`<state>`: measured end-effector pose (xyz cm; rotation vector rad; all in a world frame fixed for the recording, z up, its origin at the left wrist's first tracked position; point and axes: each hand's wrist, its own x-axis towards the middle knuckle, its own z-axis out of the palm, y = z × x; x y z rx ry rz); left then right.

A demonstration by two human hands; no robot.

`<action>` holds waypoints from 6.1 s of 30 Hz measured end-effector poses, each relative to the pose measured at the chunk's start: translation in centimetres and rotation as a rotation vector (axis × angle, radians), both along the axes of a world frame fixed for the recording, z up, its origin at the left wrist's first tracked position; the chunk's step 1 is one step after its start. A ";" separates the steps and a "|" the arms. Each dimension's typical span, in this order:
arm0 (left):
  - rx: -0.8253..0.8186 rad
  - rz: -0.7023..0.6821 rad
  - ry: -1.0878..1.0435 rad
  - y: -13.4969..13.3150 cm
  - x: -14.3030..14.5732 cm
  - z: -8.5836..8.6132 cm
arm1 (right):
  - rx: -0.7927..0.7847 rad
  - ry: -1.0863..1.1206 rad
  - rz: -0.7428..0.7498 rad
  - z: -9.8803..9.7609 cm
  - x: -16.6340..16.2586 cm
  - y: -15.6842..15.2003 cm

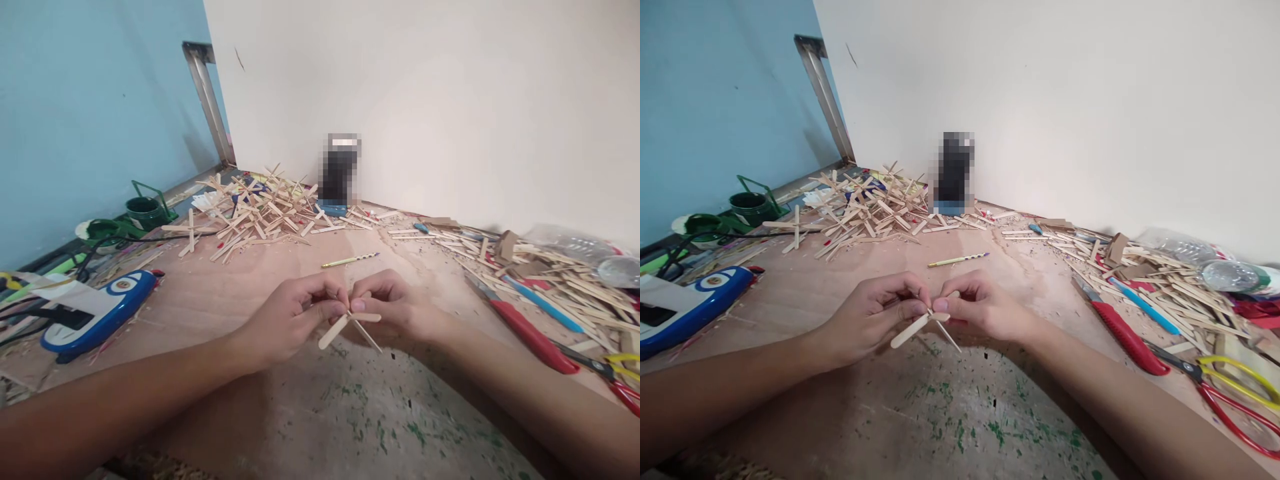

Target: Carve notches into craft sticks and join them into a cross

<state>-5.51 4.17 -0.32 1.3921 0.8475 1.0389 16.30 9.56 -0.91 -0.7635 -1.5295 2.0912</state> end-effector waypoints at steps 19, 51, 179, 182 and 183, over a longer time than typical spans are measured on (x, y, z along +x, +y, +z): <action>-0.055 0.039 0.034 1.3 -0.6 0.5 | 0.069 0.015 -0.019 -0.1 -0.4 1.0; 0.112 0.301 0.287 1.6 -0.8 0.1 | 0.441 -0.122 -0.229 -0.5 -0.4 0.7; -0.256 0.065 0.070 1.7 0.0 -0.6 | 0.555 -0.202 -0.179 -0.9 -0.6 1.3; -0.293 0.021 0.060 1.4 0.0 -0.6 | 0.543 -0.195 -0.179 -0.9 -0.6 1.4; -0.295 0.011 0.056 1.4 0.0 -0.6 | 0.540 -0.195 -0.182 -1.0 -0.6 1.4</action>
